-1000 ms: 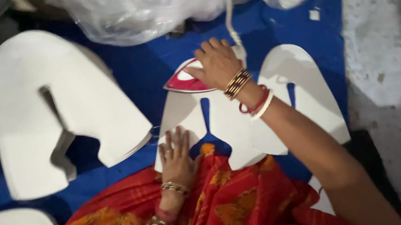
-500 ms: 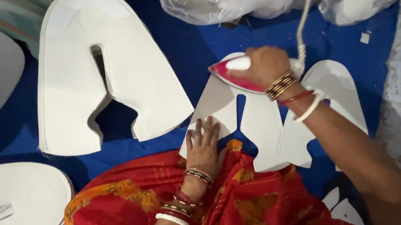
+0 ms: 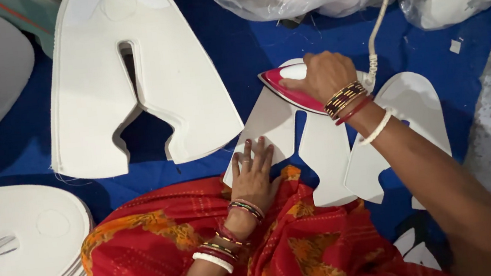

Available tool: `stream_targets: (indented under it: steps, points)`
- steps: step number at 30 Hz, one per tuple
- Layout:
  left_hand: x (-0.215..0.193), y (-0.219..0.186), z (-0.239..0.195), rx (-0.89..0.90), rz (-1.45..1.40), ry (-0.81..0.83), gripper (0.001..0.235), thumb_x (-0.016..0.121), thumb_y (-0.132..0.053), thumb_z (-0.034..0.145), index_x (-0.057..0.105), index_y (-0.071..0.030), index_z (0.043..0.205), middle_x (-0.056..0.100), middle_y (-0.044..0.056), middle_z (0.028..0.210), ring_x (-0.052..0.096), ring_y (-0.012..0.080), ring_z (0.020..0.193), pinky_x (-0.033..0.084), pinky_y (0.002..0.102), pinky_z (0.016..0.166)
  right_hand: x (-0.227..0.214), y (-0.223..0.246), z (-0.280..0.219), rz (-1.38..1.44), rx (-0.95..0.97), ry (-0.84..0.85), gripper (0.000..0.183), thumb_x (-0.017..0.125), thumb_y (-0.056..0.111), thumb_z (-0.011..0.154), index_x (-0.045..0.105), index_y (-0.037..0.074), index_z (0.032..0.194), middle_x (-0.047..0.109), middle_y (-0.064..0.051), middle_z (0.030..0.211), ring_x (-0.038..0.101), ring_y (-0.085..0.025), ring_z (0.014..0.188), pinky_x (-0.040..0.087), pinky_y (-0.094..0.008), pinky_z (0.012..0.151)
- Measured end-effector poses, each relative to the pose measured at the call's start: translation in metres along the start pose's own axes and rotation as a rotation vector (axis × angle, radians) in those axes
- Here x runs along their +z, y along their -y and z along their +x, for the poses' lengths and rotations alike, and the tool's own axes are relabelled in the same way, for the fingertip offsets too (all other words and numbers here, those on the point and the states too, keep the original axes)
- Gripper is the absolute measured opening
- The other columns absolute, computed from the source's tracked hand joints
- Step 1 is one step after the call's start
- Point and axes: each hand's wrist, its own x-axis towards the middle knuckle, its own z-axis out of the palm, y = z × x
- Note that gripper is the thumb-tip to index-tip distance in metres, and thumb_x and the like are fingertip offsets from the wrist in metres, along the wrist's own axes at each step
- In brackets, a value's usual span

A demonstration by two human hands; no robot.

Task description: The recorder is ironing white foam shoe upper components on a blue floor mat to flatten or shape them.

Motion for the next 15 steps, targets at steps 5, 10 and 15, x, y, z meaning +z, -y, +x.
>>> stream_targets:
  steps: [5, 10, 15]
  points:
    - [0.001, 0.001, 0.001, 0.021, 0.002, -0.040, 0.078, 0.062, -0.047, 0.092, 0.034, -0.011, 0.155, 0.018, 0.012, 0.167, 0.013, 0.0352, 0.154, 0.016, 0.059, 0.120, 0.009, -0.007, 0.010, 0.025, 0.042, -0.068, 0.077, 0.075, 0.078, 0.078, 0.078, 0.001, 0.082, 0.071, -0.022, 0.071, 0.071, -0.035, 0.061, 0.056, -0.045, 0.053]
    - [-0.003, 0.000, 0.002, 0.000, 0.009, 0.000, 0.078, 0.062, -0.047, 0.092, 0.034, -0.012, 0.156, 0.017, 0.011, 0.167, 0.012, 0.0349, 0.154, 0.016, 0.058, 0.121, 0.004, -0.002, -0.002, 0.038, -0.028, -0.049, 0.079, 0.075, 0.079, 0.074, 0.079, 0.002, 0.089, 0.071, -0.024, 0.071, 0.072, -0.036, 0.061, 0.057, -0.046, 0.053]
    - [0.003, 0.003, 0.002, -0.001, 0.010, 0.021, 0.078, 0.061, -0.048, 0.093, 0.032, -0.014, 0.157, 0.017, 0.009, 0.168, 0.012, 0.0334, 0.154, 0.015, 0.057, 0.122, 0.008, -0.033, 0.007, 0.046, 0.125, -0.056, 0.080, 0.075, 0.079, 0.075, 0.079, 0.001, 0.087, 0.072, -0.024, 0.076, 0.072, -0.038, 0.067, 0.057, -0.048, 0.057]
